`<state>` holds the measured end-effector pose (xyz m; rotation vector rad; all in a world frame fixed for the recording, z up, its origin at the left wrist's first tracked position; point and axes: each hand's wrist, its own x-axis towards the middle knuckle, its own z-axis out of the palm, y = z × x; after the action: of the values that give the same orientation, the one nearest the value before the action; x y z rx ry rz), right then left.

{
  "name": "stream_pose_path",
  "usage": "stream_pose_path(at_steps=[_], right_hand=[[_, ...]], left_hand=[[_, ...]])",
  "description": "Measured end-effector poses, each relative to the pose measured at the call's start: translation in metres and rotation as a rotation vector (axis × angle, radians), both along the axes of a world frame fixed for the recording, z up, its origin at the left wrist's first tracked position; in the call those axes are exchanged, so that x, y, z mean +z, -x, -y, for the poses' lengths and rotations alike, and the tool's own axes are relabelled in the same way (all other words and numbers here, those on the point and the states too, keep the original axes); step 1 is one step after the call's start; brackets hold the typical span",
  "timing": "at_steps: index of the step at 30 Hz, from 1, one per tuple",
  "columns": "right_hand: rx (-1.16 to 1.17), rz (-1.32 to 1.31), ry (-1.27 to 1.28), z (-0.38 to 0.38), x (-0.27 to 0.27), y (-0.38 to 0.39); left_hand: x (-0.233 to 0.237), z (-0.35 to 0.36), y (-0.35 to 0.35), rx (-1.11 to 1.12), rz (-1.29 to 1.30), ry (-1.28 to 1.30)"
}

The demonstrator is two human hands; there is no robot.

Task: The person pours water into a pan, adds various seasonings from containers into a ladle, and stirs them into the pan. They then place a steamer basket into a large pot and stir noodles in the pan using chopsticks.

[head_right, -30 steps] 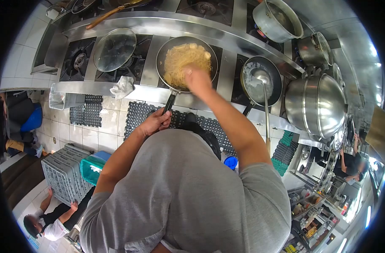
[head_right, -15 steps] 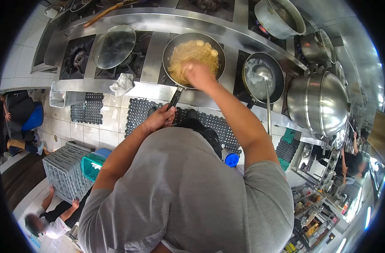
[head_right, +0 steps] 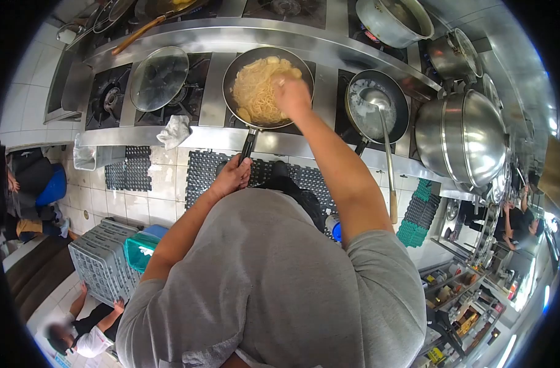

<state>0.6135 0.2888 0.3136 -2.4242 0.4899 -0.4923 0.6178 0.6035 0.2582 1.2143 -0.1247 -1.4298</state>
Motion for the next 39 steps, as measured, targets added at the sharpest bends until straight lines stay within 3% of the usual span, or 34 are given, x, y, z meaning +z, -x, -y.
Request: stream_pose_path(at_steps=[3,5,8,11,13,15,20,24,25,26,28,31,34,35,37,39], right_hand=[[0.39,-0.15,0.04,-0.048,0.017,0.019],[0.421,-0.067,-0.071,-0.051,0.034,0.031],[0.014,-0.217,-0.229,-0.012,0.074,0.028],[-0.254,-0.022,-0.29,0.059,0.015,0.021],[-0.421,0.021,-0.556,0.067,-0.01,0.014],[-0.403,0.122,-0.846,0.048,-0.037,0.004],[-0.185,0.039,-0.717,0.009,0.031,-0.001],[-0.288,-0.08,-0.344,0.077,0.006,0.008],[-0.287,-0.08,-0.339,0.073,-0.004,0.009],[-0.337,-0.073,-0.496,0.066,-0.016,0.009],[-0.365,-0.017,-0.8,0.029,-0.021,0.001],[-0.143,-0.072,-0.746,-0.025,0.008,-0.003],[-0.156,-0.091,-0.599,-0.005,0.022,0.0],[-0.168,-0.084,-0.395,0.015,0.026,0.001],[-0.275,0.004,-0.272,0.053,0.022,0.0],[-0.314,0.018,-0.319,0.078,-0.016,-0.012]], left_hand=[[0.007,-0.002,-0.006,-0.024,0.007,-0.005],[0.004,-0.007,-0.006,-0.036,0.003,0.018],[0.009,-0.011,-0.008,-0.076,-0.016,0.032],[0.004,-0.012,-0.008,-0.095,-0.021,0.06],[0.008,-0.011,-0.01,-0.1,-0.042,0.071],[0.01,-0.01,-0.01,-0.1,-0.066,0.076],[0.011,-0.01,-0.012,-0.067,-0.11,0.039],[0.018,-0.002,-0.013,-0.102,-0.008,-0.036],[0.022,0.003,-0.01,-0.102,0.096,-0.053],[0.026,0.007,-0.008,-0.101,0.199,-0.072],[0.012,0.012,-0.005,-0.072,0.161,-0.095],[0.008,0.009,-0.004,-0.024,0.082,-0.099],[-0.003,-0.001,-0.004,-0.011,0.046,-0.042],[-0.008,-0.002,-0.003,-0.009,0.051,-0.006],[-0.007,0.001,-0.002,-0.013,0.067,-0.03],[0.0,0.006,-0.002,-0.02,0.085,-0.052]])
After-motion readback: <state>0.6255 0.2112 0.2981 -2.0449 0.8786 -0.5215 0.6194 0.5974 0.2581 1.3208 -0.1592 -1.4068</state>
